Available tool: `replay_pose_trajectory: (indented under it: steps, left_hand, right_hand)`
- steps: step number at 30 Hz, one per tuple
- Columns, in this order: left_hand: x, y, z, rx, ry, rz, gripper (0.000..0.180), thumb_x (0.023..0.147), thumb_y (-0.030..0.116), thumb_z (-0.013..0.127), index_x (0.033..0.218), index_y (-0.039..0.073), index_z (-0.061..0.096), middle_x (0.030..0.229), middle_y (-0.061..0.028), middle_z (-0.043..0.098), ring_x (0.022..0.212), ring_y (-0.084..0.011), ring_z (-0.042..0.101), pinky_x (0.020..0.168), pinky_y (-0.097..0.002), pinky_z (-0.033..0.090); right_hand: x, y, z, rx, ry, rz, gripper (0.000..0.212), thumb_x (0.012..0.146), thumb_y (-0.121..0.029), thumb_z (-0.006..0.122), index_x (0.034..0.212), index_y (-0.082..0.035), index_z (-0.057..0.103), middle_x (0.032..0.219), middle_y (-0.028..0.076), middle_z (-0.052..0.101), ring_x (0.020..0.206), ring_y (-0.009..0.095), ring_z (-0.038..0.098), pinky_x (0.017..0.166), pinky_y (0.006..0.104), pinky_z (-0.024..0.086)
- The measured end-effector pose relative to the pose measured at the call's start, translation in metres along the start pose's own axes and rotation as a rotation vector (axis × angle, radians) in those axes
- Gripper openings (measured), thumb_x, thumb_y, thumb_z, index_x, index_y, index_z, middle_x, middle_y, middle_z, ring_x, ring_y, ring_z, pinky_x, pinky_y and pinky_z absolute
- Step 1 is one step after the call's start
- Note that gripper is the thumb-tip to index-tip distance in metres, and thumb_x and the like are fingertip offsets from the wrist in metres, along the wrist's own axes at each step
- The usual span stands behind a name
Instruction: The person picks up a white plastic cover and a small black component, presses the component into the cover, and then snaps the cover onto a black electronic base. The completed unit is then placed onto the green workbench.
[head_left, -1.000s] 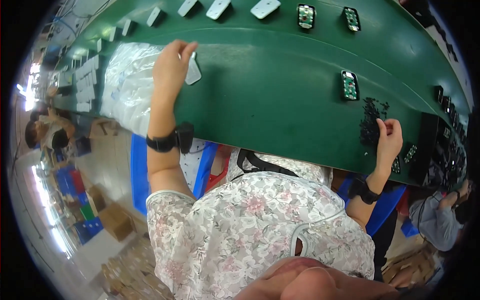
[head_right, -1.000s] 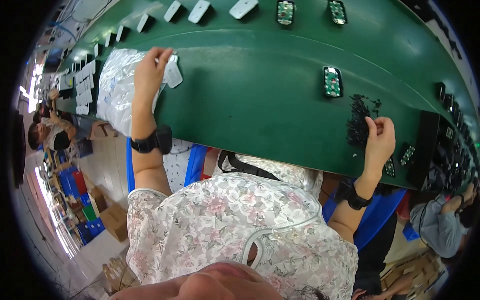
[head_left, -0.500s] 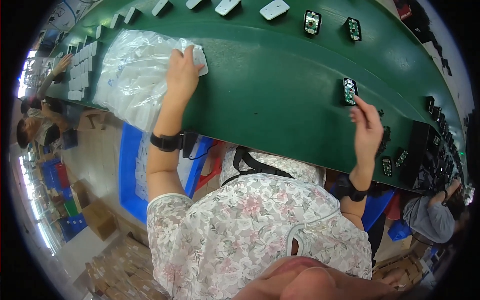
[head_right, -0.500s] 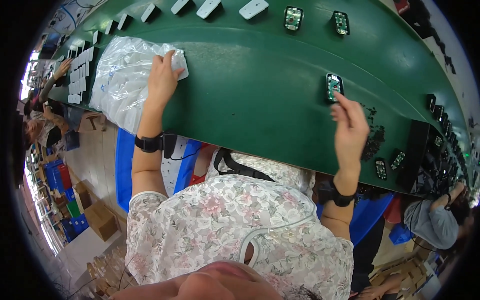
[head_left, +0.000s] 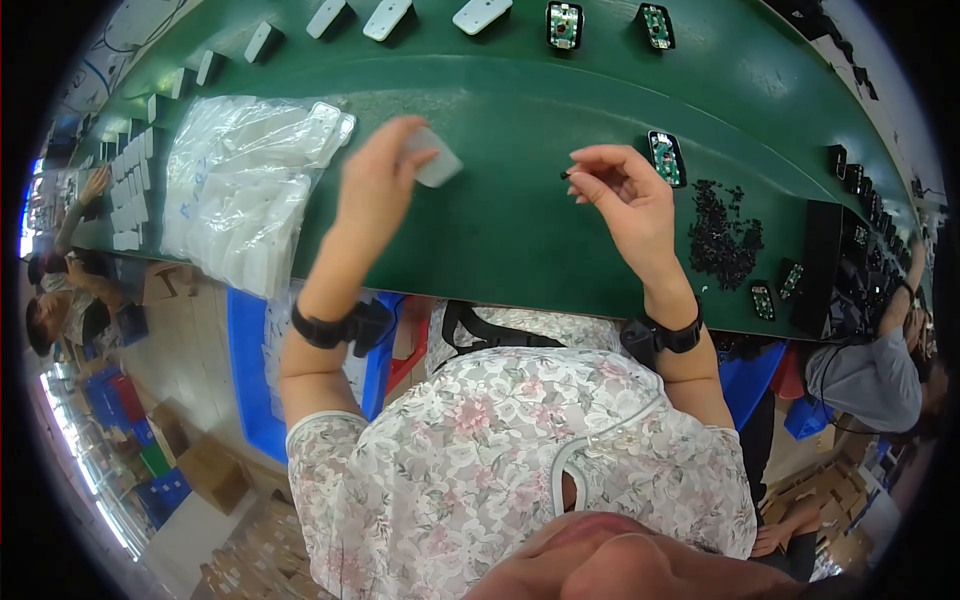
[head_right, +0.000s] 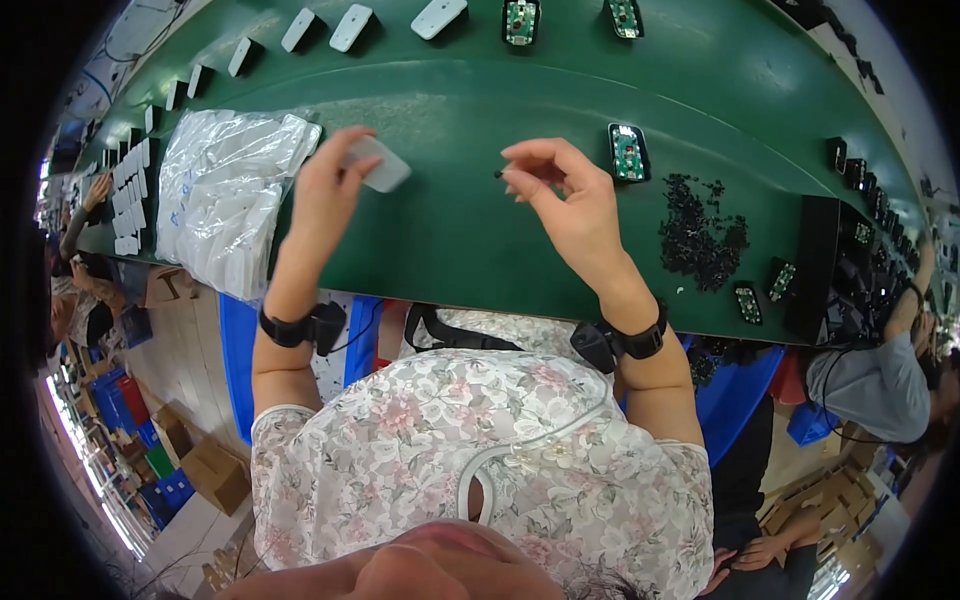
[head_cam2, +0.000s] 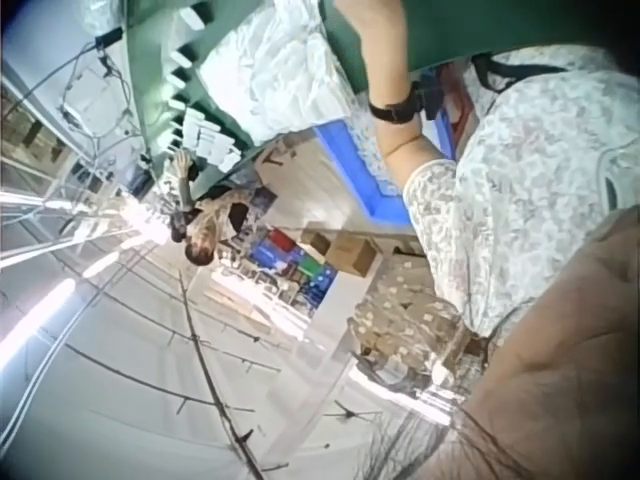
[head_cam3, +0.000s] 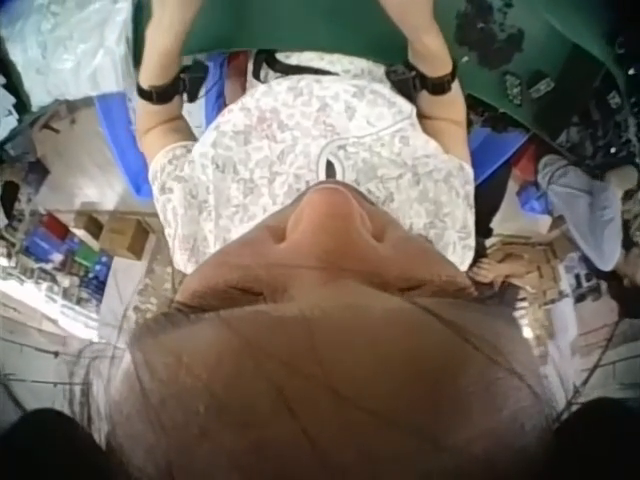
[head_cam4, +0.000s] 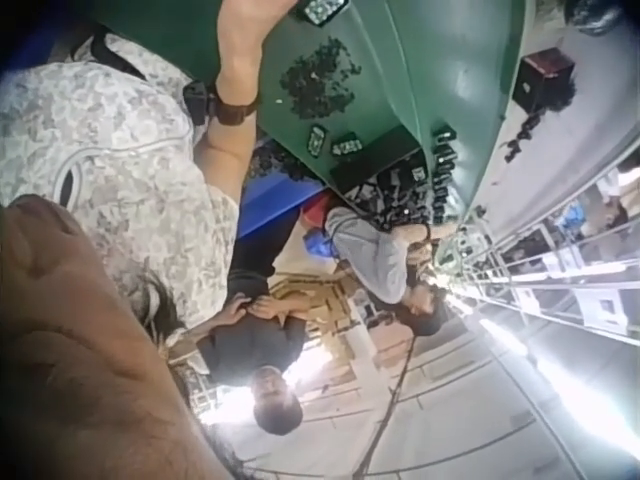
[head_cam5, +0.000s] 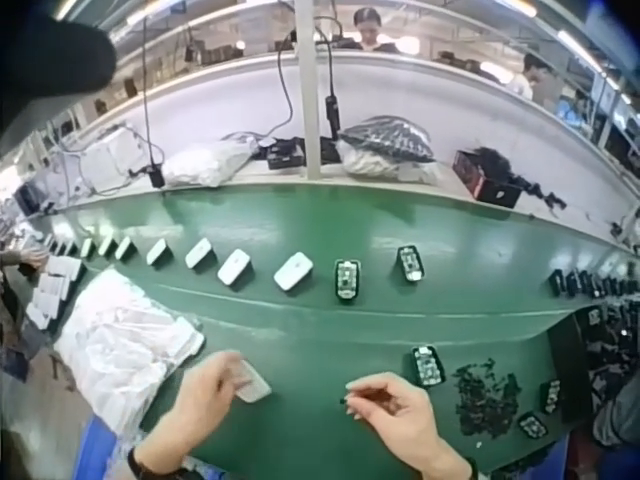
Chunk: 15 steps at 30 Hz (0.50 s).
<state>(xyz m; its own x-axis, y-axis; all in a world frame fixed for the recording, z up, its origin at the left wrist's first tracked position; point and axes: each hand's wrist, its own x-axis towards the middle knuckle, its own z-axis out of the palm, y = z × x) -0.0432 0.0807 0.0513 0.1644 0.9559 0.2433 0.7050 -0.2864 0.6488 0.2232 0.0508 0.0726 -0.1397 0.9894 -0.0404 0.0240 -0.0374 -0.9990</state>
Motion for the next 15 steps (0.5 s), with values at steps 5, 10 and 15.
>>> replay_pose_trajectory:
  steps: [5, 10, 15]
  left_hand:
    - [-0.012, 0.063, 0.036, -0.388, -0.094, 0.025, 0.038, 0.081, -0.003, 0.06, 0.116, 0.012, 0.061, 0.078, -0.0119, 0.057, 0.061, -0.0265, 0.057, 0.054, -0.0316, 0.047]
    - [-0.011, 0.071, 0.055, -0.312, 0.038, 0.236, 0.027, 0.079, -0.002, 0.062, 0.104, 0.007, 0.064, 0.072, -0.0097, 0.054, 0.056, -0.0258, 0.056, 0.049, -0.033, 0.045]
    - [-0.013, 0.067, 0.061, -0.393, 0.075, 0.227, 0.022, 0.078, -0.006, 0.061, 0.097, 0.004, 0.064, 0.072, -0.0093, 0.055, 0.055, -0.023, 0.056, 0.047, -0.0314, 0.044]
  right_hand:
    - [0.004, 0.002, 0.007, 0.075, -0.03, -0.038, 0.022, 0.086, 0.001, 0.061, 0.108, 0.001, 0.057, 0.091, 0.006, 0.061, 0.08, 0.011, 0.059, 0.07, 0.0221, 0.048]
    - [0.003, 0.0, 0.01, -0.009, -0.057, -0.079, 0.027, 0.086, 0.0, 0.062, 0.111, 0.001, 0.054, 0.091, 0.005, 0.06, 0.081, 0.01, 0.058, 0.073, 0.0221, 0.048]
    - [0.002, -0.004, 0.01, -0.22, -0.004, -0.171, 0.017, 0.083, -0.002, 0.065, 0.099, 0.0, 0.06, 0.088, 0.004, 0.059, 0.077, 0.01, 0.056, 0.068, 0.0216, 0.045]
